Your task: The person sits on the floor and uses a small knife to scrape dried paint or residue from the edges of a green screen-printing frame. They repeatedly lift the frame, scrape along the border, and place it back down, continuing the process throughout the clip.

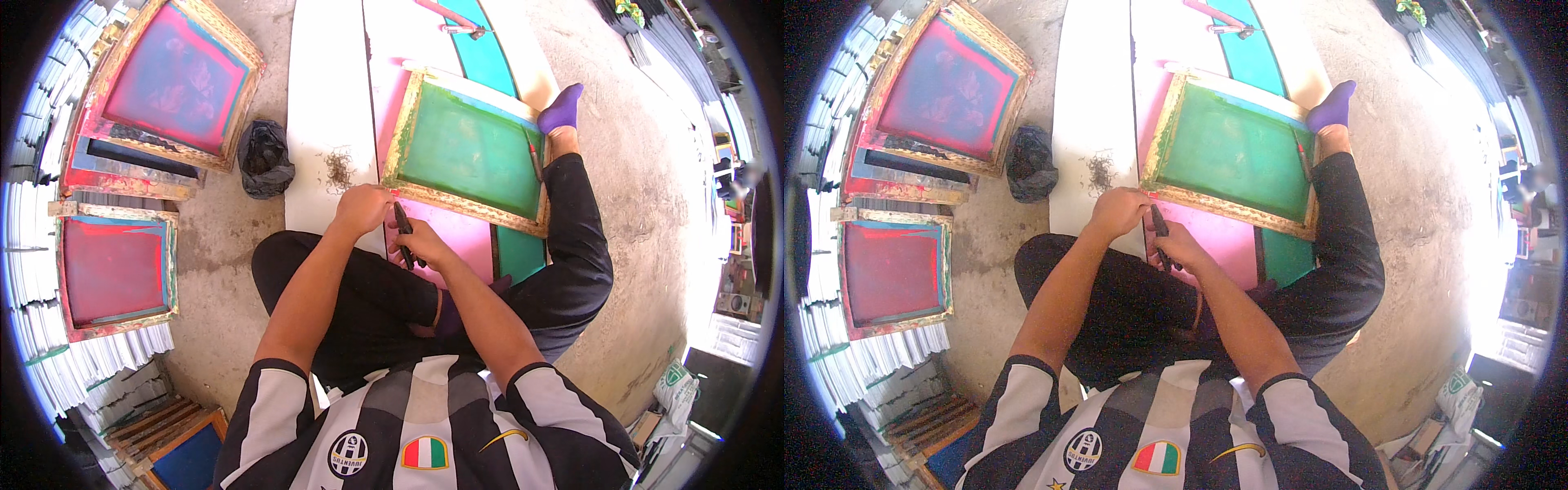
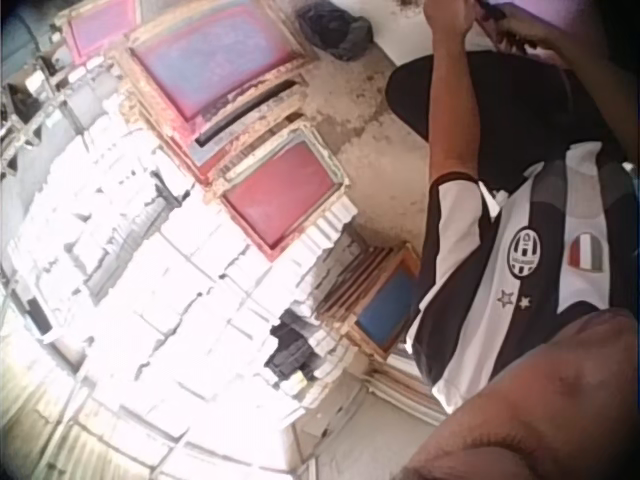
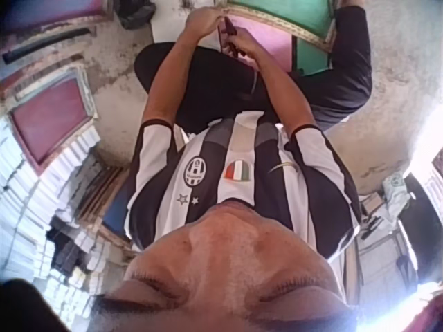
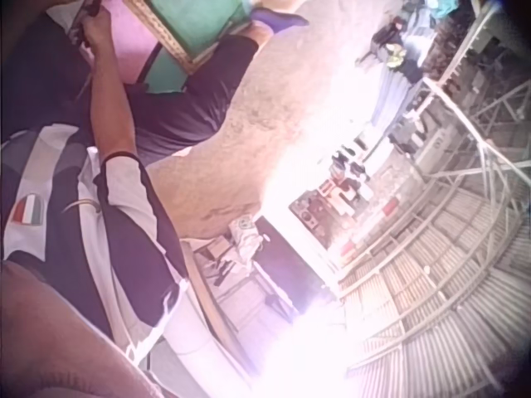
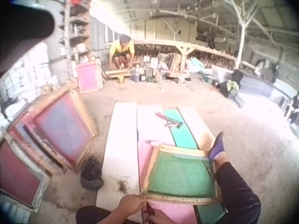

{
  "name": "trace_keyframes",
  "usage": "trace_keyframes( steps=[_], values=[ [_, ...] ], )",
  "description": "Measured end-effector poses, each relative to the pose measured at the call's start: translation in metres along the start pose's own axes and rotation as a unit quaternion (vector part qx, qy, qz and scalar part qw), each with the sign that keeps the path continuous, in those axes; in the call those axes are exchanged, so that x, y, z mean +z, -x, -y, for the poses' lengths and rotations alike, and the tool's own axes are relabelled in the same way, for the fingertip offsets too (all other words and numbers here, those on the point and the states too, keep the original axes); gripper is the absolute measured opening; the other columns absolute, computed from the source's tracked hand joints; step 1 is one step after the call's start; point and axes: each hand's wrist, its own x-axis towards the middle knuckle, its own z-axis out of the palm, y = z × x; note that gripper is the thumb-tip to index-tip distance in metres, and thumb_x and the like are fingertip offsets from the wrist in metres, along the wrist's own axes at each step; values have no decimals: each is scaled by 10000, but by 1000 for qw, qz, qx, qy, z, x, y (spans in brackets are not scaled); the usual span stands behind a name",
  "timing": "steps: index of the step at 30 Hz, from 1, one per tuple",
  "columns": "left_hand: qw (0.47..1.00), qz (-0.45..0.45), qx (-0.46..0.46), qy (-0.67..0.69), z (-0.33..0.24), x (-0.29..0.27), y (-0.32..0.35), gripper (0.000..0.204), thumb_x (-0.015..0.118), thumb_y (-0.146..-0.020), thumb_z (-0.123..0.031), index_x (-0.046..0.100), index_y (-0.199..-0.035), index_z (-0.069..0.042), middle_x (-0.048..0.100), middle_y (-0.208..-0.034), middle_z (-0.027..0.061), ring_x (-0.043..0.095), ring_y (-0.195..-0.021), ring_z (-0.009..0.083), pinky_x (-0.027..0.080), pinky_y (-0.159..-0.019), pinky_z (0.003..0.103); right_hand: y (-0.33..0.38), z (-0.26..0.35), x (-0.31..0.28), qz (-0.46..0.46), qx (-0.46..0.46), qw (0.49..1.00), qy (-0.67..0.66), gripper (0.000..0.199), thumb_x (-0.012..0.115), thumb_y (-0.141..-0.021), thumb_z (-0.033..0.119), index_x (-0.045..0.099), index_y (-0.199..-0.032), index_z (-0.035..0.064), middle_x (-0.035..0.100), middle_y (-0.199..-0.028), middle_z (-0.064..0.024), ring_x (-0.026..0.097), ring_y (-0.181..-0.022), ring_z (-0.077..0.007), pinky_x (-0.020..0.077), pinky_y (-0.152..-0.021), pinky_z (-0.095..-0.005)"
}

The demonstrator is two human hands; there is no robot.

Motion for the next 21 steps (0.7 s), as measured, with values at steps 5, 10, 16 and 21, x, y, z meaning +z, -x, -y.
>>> trace_keyframes(
  steps=[5, 10, 16, 21],
  values=[
    [1000, -9, -6, 21, 1, -1, 2, 166, 635, -883, -216, 775, -925, -137, 736, -945, 125, 699, -907, 348, 558, -785, 478, 2, 1, 0, 14, 36, 999, -33, 421, 582, -857, 13, 526, -1272, -22, 635, -795, -130, 656, -658, -228, 540, -561, -358],
    [997, 1, -70, -21, 8, 3, -1, 181, 619, -890, -204, 766, -944, -113, 729, -948, 165, 701, -899, 371, 559, -782, 502, 2, 0, 3, -28, 47, 997, -56, 398, 632, -849, 19, 529, -1231, -18, 635, -857, -133, 662, -727, -237, 549, -639, -371],
    [947, 27, -320, -26, 38, -7, -4, 225, 641, -882, -225, 761, -986, -65, 740, -1016, 186, 717, -963, 381, 575, -835, 498, -15, -6, -10, -125, 43, 989, -59, 188, 633, -846, 13, 544, -1006, -34, 612, -831, -128, 646, -728, -243, 541, -675, -396],
    [933, 22, -358, -2, 35, -19, -2, 237, 652, -883, -212, 757, -1008, -40, 742, -1057, 199, 720, -1003, 376, 577, -854, 485, -24, 0, -10, -138, 70, 986, -58, 89, 607, -848, 1, 559, -906, -47, 596, -791, -136, 629, -682, -247, 536, -633, -393]
  ],
)
